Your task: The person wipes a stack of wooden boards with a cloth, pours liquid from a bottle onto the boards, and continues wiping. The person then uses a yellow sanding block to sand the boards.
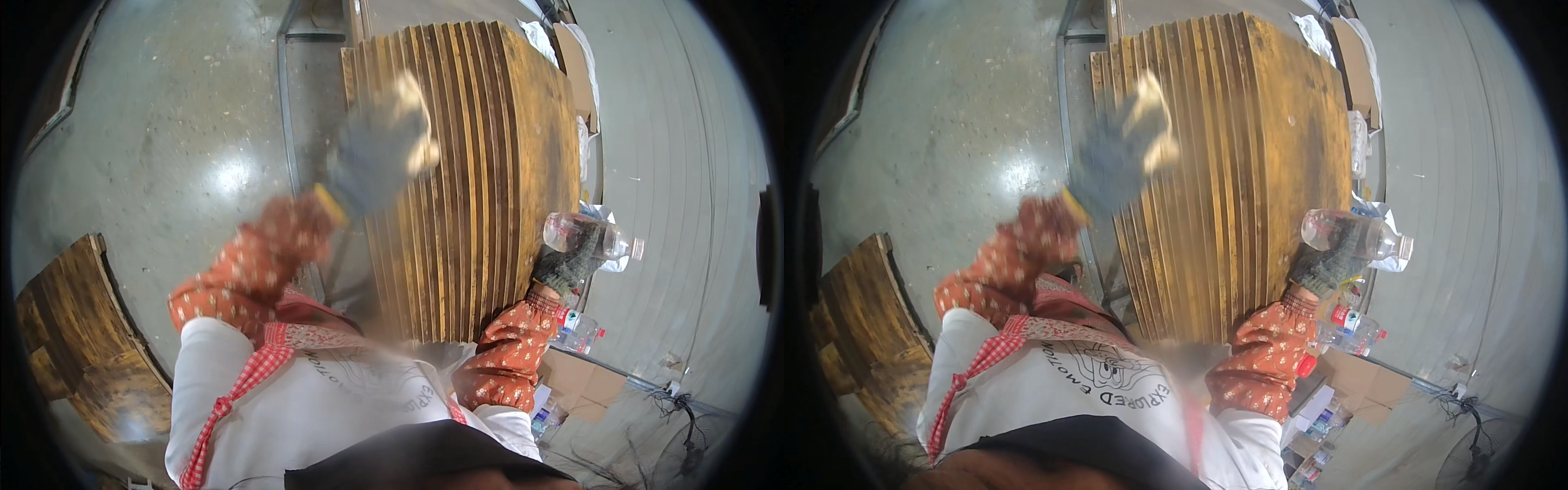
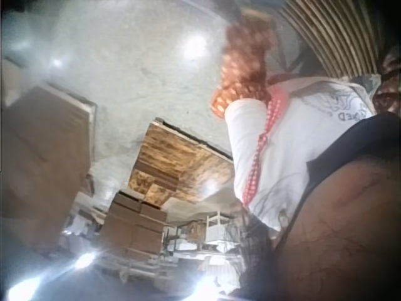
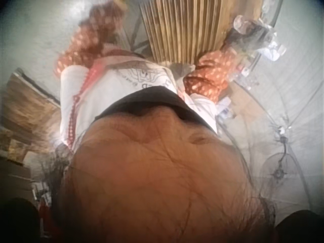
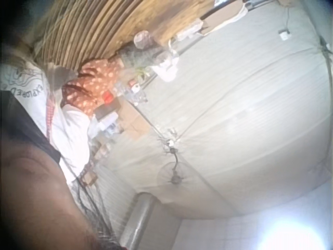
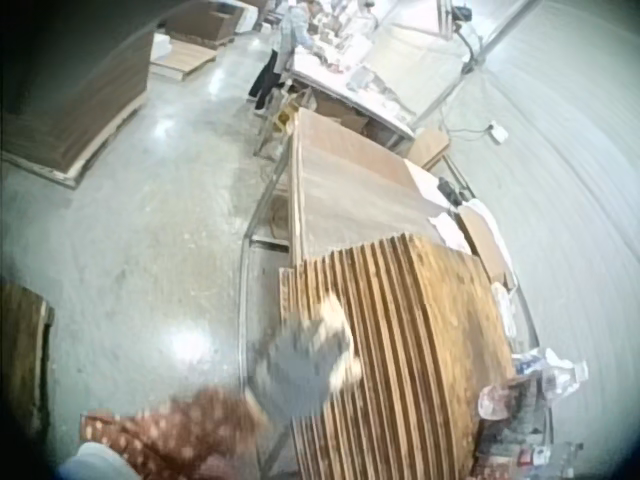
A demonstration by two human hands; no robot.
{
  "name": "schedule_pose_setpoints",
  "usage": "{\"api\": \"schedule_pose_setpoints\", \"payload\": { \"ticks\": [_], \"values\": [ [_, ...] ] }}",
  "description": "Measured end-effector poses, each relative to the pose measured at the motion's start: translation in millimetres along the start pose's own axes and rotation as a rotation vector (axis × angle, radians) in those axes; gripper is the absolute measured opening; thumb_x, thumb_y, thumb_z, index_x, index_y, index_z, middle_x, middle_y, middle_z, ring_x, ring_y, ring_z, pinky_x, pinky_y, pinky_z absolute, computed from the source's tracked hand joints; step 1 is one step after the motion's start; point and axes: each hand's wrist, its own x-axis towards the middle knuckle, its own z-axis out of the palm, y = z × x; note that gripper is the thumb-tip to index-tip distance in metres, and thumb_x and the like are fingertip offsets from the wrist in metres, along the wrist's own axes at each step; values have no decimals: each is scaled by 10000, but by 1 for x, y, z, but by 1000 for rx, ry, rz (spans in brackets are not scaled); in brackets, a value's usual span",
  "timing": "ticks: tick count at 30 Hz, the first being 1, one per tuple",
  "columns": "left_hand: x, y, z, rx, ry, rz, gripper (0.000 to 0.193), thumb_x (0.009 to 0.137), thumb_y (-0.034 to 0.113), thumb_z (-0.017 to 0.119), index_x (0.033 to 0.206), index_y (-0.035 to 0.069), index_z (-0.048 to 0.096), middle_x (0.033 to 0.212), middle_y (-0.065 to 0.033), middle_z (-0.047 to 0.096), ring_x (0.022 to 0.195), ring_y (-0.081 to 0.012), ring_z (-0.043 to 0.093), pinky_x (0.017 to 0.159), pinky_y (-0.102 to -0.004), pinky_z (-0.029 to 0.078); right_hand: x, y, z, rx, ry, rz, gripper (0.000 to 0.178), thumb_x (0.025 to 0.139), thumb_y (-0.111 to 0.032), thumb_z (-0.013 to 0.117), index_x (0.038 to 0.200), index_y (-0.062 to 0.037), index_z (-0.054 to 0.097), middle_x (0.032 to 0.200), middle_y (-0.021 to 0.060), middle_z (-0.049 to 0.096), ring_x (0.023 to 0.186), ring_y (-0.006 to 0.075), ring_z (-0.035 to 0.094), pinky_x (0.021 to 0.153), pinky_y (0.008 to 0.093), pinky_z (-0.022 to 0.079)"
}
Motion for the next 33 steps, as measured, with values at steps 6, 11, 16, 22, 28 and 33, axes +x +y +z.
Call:
{"api": "schedule_pose_setpoints", "payload": {
  "ticks": [6,11,16,22,28,33],
  "values": [
    [19,-5,3,-57,-108,-76,476,856,290,659,1245,54,520,1373,-160,462,1300,-328,415,1101,-462,317,-8,0,4,-173,120,-72,312,862,-173,672,1119,-62,534,899,110,632,780,243,635,666,388,571],
    [-63,51,5,-5,-496,77,540,879,352,621,1308,62,468,1365,-162,474,1322,-317,393,1132,-465,284,-11,-8,13,-170,72,-6,323,863,-187,675,1125,-62,534,928,106,626,804,240,628,667,386,567],
    [-31,35,-12,-9,-613,26,608,884,445,597,1350,88,438,1372,-150,453,1329,-287,376,1131,-465,281,-9,1,3,13,104,66,269,873,-238,657,1038,-53,552,882,116,627,773,266,626,649,413,571],
    [40,-44,27,116,67,-52,485,879,397,628,1233,72,567,1267,-178,538,1260,-312,461,1065,-431,360,5,5,-21,-506,-16,-72,304,911,-160,606,1174,-31,527,1054,94,608,918,208,618,842,310,528],
    [-96,87,-6,-177,-80,-99,473,812,268,675,1229,91,540,1302,-118,520,1189,-273,501,985,-413,412,0,2,-10,-524,57,-50,319,913,-193,599,1177,-41,505,1094,84,569,987,212,574,883,316,480],
    [-58,19,4,-141,-119,185,515,881,308,622,1310,49,499,1318,-138,528,1263,-241,470,1092,-399,325,-3,-4,-4,-136,-47,43,247,880,-188,648,1068,-62,550,885,116,622,777,270,628,664,440,579]
  ]
}}
